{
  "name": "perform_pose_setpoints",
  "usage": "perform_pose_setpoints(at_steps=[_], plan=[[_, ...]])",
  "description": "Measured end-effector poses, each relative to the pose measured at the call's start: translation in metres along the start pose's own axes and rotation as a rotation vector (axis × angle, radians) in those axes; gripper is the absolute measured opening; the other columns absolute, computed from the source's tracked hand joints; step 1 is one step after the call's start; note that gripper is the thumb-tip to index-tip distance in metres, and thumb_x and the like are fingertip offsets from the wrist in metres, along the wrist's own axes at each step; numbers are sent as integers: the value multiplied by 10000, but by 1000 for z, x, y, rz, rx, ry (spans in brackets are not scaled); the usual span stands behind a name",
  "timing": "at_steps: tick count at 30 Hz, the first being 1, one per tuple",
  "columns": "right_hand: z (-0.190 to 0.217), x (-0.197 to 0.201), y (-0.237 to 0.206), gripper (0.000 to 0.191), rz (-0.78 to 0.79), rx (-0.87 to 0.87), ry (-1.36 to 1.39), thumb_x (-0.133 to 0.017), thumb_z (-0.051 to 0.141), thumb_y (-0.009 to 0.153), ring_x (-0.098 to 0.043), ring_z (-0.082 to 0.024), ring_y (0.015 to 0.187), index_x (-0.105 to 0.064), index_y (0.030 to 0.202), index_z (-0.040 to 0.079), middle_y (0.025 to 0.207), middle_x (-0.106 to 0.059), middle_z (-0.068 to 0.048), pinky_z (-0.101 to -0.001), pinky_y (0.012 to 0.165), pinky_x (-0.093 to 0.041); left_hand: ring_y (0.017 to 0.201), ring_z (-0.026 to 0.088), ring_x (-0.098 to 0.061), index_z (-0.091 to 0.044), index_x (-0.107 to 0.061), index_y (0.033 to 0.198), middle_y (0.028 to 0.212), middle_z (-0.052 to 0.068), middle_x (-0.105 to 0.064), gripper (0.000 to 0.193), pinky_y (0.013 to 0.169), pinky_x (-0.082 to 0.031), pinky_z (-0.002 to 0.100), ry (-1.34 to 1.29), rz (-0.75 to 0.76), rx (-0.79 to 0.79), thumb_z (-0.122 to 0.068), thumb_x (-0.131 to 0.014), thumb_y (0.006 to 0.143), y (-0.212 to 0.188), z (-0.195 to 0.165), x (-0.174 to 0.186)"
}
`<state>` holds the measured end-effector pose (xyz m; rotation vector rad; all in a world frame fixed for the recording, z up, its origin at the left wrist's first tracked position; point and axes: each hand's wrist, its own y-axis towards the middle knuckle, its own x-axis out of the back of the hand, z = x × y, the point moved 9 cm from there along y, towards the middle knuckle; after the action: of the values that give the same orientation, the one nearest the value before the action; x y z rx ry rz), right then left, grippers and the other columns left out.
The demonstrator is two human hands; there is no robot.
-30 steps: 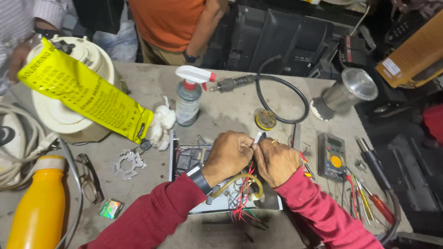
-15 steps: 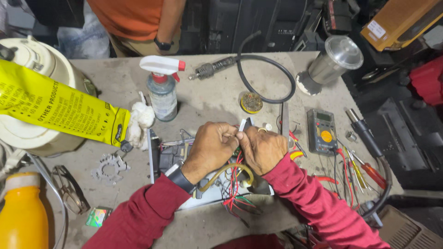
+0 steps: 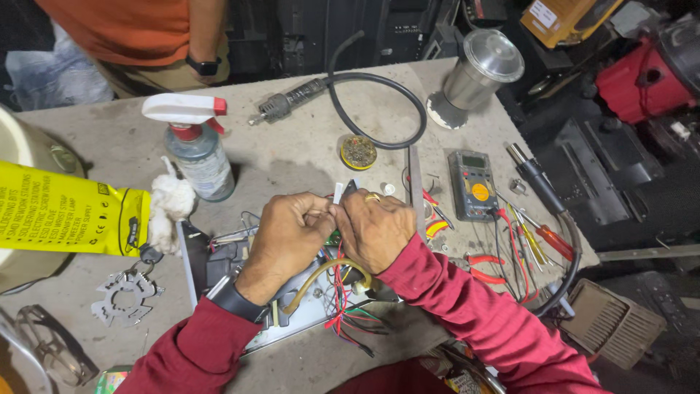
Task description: The person repairs an electronic appliance chassis on a cluttered workbench. They strip and twist wire ends by hand, position the wiring harness inside the metal enclosure, and use pliers to crimp and secure connections, working around a transformer and multimeter.
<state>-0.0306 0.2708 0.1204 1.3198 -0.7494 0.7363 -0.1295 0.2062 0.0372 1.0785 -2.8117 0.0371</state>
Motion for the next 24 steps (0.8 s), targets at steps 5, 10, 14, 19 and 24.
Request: perform_pose_setpoints(at_steps=[5, 10, 14, 19, 24], plan=[[-4, -4, -2, 249, 10, -15, 3, -691, 216, 969, -623, -326, 568, -551, 824, 70, 649, -576, -113, -444, 532, -474, 671, 24, -594, 26, -779, 965, 764, 12, -728, 139, 605, -510, 222, -19, 2, -5, 3, -691, 861, -1, 1, -1], [-18, -12, -3, 286, 39, -69, 80, -683, 245, 987, -624, -340, 559, -550, 805, 68, 648, -594, -127, -457, 503, -461, 675, 12, -612, 21, -775, 970, 780, -12, -744, 150, 619, -519, 208, -3, 0, -19, 4, -691, 847, -3, -6, -2], [-23, -18, -3, 289, 65, -93, 183, -656, 260, 1010, -632, -358, 591, -566, 836, 48, 672, -599, -144, -467, 505, -452, 638, 23, -564, 20, -787, 953, 737, 2, -720, 117, 567, -476, 226, 34, -15, 11, -33, -699, 897, -3, -6, -1], [-31, -27, -4, 297, 166, -202, 263, -649, 299, 1016, -648, -339, 580, -619, 850, 55, 647, -634, -142, -456, 541, -471, 618, 21, -564, 8, -774, 954, 710, -5, -705, 115, 547, -477, 230, 43, -24, -6, -58, -730, 870, -2, -9, 1], [-51, -26, -14, 193, 73, -363, 676, -649, 208, 1034, -666, -170, 682, -670, 1000, 19, 787, -693, -86, -305, 629, -523, 605, 47, -610, -12, -778, 946, 694, 18, -718, 134, 562, -516, 243, 116, -48, -54, -55, -732, 828, -1, -16, 7]])
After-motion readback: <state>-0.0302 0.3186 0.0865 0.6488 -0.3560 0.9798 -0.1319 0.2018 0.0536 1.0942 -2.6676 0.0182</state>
